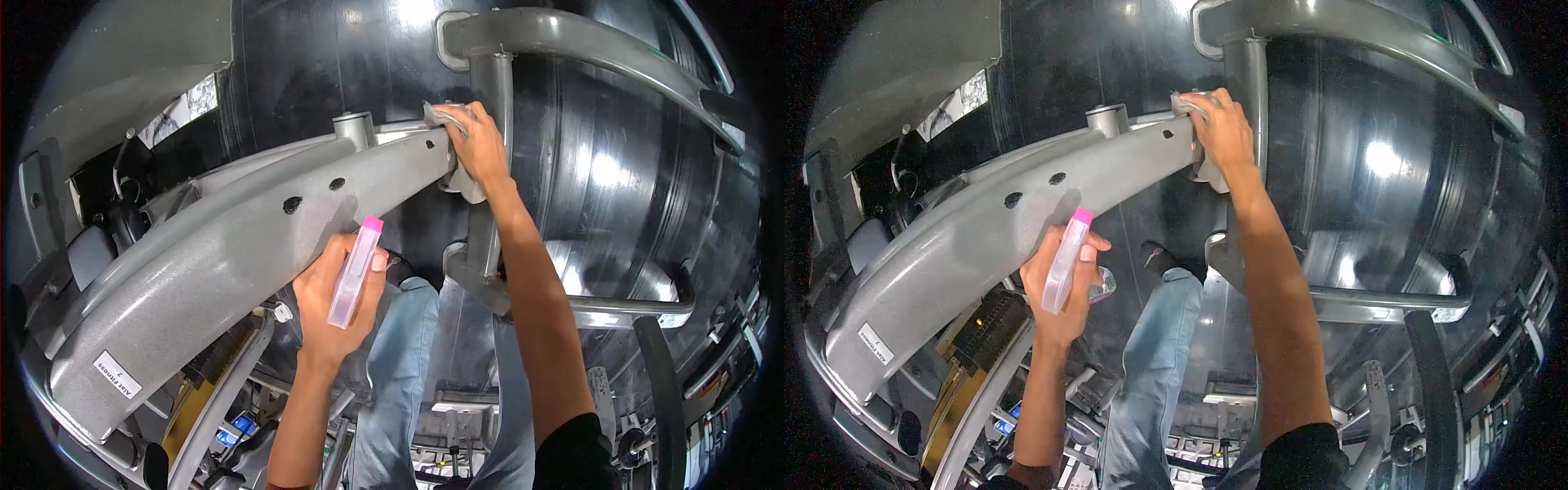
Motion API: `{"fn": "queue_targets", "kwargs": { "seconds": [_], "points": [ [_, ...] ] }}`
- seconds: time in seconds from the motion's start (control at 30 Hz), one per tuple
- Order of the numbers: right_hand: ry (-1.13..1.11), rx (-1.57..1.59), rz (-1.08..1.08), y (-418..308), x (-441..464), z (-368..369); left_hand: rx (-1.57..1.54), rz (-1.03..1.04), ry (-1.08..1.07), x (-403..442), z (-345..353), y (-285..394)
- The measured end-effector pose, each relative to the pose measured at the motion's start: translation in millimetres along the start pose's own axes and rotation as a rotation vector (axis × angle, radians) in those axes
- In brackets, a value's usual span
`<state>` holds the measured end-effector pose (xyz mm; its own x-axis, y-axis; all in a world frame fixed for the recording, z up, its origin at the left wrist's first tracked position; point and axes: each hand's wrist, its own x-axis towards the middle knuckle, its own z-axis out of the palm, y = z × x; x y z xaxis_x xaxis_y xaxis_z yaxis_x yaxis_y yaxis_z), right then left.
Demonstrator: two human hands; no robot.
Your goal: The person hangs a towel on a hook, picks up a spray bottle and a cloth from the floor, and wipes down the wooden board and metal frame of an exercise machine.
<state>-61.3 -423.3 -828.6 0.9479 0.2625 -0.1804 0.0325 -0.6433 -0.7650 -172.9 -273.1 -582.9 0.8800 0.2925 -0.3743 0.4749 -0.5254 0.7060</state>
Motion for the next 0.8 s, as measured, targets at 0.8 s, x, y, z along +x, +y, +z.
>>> {"fn": "queue_targets", "kwargs": {
  "seconds": [0.8],
  "points": [
    [0.019,-0.135,0.268,-34.6,-96.3,-7.3,-0.093,-0.032,0.027,-1.8,3.9,2.1]
  ]
}}
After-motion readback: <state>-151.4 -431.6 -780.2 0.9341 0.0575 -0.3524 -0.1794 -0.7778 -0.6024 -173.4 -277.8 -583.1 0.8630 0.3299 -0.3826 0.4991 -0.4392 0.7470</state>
